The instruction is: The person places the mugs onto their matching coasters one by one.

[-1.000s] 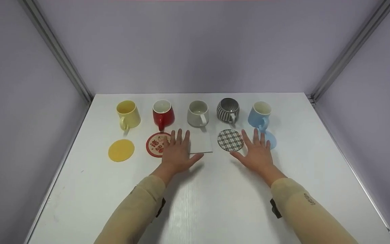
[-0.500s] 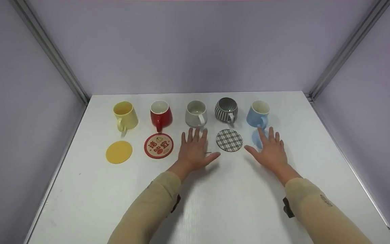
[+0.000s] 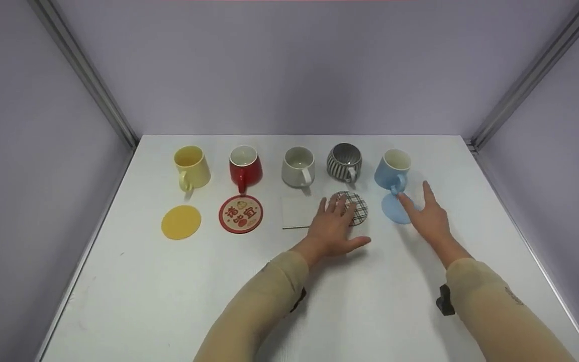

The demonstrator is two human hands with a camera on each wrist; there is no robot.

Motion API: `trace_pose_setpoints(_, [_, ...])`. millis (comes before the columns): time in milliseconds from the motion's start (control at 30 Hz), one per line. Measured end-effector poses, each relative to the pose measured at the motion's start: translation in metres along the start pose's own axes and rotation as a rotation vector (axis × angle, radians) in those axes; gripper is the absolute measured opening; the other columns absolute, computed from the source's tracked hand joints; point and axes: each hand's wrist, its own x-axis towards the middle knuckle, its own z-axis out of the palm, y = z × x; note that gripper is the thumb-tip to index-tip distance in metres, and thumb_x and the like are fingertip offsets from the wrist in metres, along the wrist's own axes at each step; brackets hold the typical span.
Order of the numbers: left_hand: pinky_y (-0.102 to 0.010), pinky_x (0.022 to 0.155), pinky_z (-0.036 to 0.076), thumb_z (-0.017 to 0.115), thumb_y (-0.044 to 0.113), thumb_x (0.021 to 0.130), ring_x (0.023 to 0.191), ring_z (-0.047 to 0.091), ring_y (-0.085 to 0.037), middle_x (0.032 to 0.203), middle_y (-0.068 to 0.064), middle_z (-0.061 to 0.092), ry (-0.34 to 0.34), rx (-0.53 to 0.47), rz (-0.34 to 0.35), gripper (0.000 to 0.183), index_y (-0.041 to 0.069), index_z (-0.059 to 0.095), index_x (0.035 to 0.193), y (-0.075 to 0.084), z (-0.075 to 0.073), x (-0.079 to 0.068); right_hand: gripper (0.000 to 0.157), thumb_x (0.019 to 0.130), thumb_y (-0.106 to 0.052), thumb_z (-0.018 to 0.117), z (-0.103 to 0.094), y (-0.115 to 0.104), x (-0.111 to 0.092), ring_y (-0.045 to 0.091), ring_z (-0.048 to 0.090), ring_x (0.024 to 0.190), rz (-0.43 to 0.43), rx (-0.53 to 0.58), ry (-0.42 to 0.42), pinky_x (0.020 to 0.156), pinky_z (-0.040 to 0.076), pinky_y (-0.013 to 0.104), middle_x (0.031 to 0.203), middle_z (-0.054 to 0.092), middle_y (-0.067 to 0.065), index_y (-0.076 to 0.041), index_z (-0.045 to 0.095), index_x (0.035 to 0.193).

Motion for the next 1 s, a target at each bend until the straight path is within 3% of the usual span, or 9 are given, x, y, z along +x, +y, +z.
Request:
trace_pose_setpoints(200, [-0.050,0.131,0.013,0.039,0.084,0.097,0.162,0.019,-0.031,0.175,-0.012,0.025,-0.002,-0.004,0.105,0.099,0.015,0.030,0.168,0.022,0.007,0.021,0.106,0.100,-0.081,0.034,-0.012,0.002,0.010,0.053,0.010,0.157,0.052,0.087,-0.017,0.123,0.017,0.071,0.174,0.004,0.028,-0.012,-0.007,0.170])
trace_pose_setpoints(433, [-0.047,0.132,0.009,0.038,0.082,0.098,0.162,0.017,-0.027,0.176,-0.006,0.021,-0.044,0.044,0.189,0.096,0.018,0.028,0.169,0.038,0.020,0.032,0.103,0.101,-0.080,0.032,-0.018,0.002,0.017,0.052,0.018,0.157,0.102,0.170,-0.039,0.123,0.022,0.068,0.172,0.016,0.029,-0.013,-0.002,0.171])
trace_pose_setpoints(767, [-0.045,0.131,0.000,0.036,0.085,0.096,0.164,0.004,-0.026,0.179,-0.006,0.010,-0.089,0.034,0.303,0.102,0.020,0.015,0.172,0.037,0.037,0.045,0.103,0.101,-0.080,0.033,-0.023,0.005,0.028,0.048,0.019,0.158,0.128,0.203,-0.070,0.125,0.023,0.064,0.174,0.017,0.025,-0.011,0.004,0.171])
trace_pose_setpoints(1000, [-0.044,0.131,-0.002,0.029,0.092,0.092,0.164,-0.002,-0.024,0.179,-0.005,0.004,-0.069,0.091,0.359,0.109,0.019,0.010,0.172,0.033,0.051,0.055,0.102,0.101,-0.079,0.034,-0.021,0.010,0.032,0.045,0.018,0.159,0.136,0.209,-0.074,0.125,0.023,0.063,0.175,0.014,0.022,-0.011,0.004,0.171])
